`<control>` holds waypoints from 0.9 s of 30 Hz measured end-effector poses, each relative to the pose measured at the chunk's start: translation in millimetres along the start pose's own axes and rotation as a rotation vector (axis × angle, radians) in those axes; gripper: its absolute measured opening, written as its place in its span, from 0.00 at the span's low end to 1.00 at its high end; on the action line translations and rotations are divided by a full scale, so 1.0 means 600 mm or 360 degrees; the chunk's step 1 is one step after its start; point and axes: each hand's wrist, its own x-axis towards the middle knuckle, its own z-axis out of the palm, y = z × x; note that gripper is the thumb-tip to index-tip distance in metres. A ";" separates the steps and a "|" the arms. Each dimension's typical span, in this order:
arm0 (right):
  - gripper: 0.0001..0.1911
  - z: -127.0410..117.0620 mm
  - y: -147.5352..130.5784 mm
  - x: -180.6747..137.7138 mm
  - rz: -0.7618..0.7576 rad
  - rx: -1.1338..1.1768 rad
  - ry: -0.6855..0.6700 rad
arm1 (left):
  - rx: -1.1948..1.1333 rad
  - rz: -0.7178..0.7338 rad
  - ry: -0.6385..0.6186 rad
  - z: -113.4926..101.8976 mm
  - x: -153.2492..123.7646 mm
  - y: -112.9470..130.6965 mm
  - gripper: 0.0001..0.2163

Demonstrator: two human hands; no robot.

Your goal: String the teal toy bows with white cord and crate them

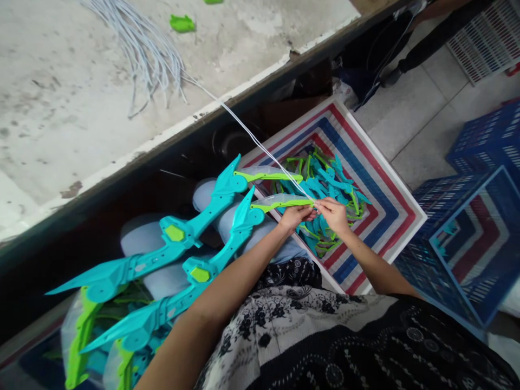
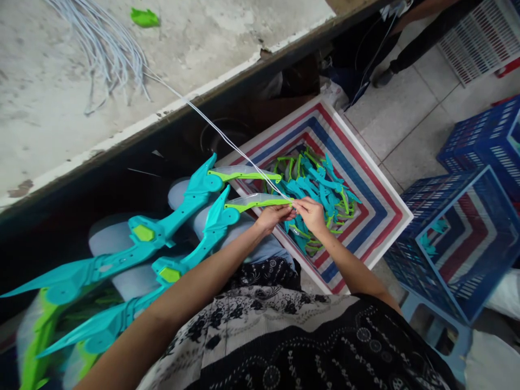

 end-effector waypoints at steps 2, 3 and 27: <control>0.22 0.001 0.002 0.006 0.0235 0.0124 0.0015 | 0.0075 0.0016 0.0036 0.004 0.001 0.002 0.07; 0.24 0.003 0.003 0.009 0.0349 0.0184 -0.0001 | 0.0121 0.0021 0.0056 0.005 0.001 0.004 0.06; 0.27 0.061 -0.009 -0.024 0.0288 0.0068 -0.0002 | 0.0977 0.0138 0.0150 -0.044 -0.115 0.042 0.12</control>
